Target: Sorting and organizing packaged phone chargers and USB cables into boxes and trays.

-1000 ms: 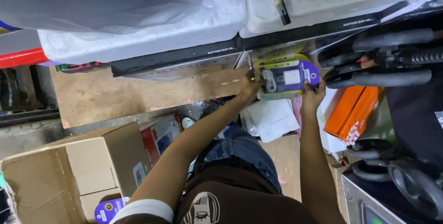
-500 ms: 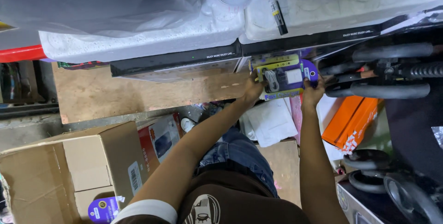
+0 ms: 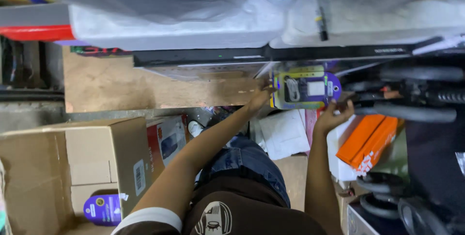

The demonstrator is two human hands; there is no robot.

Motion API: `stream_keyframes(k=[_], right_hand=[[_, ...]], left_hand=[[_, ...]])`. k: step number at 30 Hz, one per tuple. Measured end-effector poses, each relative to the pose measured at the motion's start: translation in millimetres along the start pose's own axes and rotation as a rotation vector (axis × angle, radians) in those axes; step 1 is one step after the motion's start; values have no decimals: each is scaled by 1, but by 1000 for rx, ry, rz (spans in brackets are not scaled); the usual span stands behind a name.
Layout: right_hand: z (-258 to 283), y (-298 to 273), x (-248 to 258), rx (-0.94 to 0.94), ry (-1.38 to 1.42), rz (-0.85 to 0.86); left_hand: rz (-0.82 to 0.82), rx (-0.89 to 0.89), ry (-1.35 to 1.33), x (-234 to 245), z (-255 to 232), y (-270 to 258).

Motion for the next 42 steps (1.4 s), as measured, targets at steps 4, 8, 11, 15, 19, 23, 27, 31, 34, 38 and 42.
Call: stream_keyframes(k=[4, 8, 11, 15, 19, 23, 27, 31, 34, 38, 42], right_hand=[[97, -58, 8, 266, -456, -73], [154, -117, -22, 493, -429, 180], [189, -158, -59, 576, -304, 449], [250, -202, -106, 610, -166, 796], [304, -247, -153, 700, -24, 1043], [358, -303, -188, 766, 112, 1232], [409, -375, -203, 983, 200, 1297], [451, -456, -198, 1115, 350, 1515], [468, -513, -191, 1271, 389, 1690], [469, -578, -185, 1481, 196, 1962], [452, -619, -188, 1598, 209, 2032]], left_hand=[[-3, 147, -61, 52, -39, -55], [17, -1, -18, 99, -101, -123], [-29, -223, -26, 134, -152, -167], [-193, -456, -18, 174, -224, -230], [-429, -691, -66, 207, -294, -311], [-733, -870, 27, 272, -310, -393], [-987, -982, 39, 354, -281, -470], [-1584, -674, 321, 429, -213, -549], [-1851, -172, 418, 457, -172, -587], [-1891, 358, 297, 486, -123, -609], [-1847, 480, 190, 486, -124, -607]])
Point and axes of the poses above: each hand's wrist, its own y-axis towards the middle knuckle, its own x-axis out of the back of the hand, z = x × y, the point moved 6 cm from there along y, towards the middle knuckle, and after that the axes turned 14 degrees about -y, right-handed, at the moved point
